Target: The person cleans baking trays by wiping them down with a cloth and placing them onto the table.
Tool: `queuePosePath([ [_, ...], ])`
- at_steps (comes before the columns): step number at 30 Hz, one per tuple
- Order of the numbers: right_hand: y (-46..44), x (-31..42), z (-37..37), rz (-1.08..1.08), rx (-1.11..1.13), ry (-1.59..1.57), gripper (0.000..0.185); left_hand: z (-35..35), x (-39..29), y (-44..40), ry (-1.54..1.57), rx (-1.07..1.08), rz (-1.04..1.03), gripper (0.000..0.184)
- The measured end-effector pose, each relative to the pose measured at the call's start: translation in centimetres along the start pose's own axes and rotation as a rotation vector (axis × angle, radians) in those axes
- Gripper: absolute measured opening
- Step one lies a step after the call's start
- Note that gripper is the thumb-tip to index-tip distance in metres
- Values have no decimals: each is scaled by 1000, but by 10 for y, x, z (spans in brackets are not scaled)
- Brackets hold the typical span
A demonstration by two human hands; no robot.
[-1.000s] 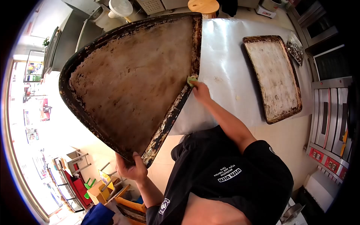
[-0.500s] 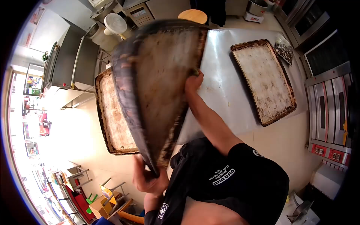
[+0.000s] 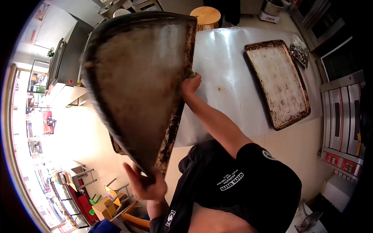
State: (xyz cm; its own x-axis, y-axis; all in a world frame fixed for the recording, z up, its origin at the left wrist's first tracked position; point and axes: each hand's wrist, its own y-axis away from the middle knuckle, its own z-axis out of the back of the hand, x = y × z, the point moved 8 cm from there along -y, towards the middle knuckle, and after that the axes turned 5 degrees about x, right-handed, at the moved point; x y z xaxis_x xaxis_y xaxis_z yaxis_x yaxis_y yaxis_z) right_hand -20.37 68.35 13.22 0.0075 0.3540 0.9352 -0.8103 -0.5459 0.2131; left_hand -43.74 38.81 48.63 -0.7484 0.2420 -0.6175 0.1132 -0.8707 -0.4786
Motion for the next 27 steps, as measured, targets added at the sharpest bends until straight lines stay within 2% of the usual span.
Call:
queuePosePath([
  [1,11,-6,8,-3,73,19,41,8,6,-5,-14,-73,126,84],
  [4,19,-28,42,67,252,-61,38,32,25,-16,134,-331,93,79],
  [6,37,-45,81,150,419,-27,37,43,44,-15,214,-385,213,74],
  [8,50,-70,107,431,455,231,37,56,74,-15,340,-421,281,69],
  [11,68,-112,117,447,745,201,42,59,95,-13,556,-550,374,69],
  [14,78,-96,130,593,823,307,50,61,114,-23,661,-510,377,68],
  [17,36,-80,151,367,788,323,59,62,144,-28,796,-469,448,71],
  [18,13,-91,153,213,923,-72,71,63,155,-26,828,-455,477,73],
  [20,7,-52,181,-404,1079,-783,93,52,166,-33,881,-359,551,72],
  [22,4,-2,220,-425,1164,-1148,105,30,173,-46,927,-239,579,72],
  [25,-16,-12,279,-421,1141,-1251,110,-1,164,-73,938,-51,613,72],
  [27,-15,-28,321,-560,853,-1176,103,-23,155,-90,902,47,652,68],
])
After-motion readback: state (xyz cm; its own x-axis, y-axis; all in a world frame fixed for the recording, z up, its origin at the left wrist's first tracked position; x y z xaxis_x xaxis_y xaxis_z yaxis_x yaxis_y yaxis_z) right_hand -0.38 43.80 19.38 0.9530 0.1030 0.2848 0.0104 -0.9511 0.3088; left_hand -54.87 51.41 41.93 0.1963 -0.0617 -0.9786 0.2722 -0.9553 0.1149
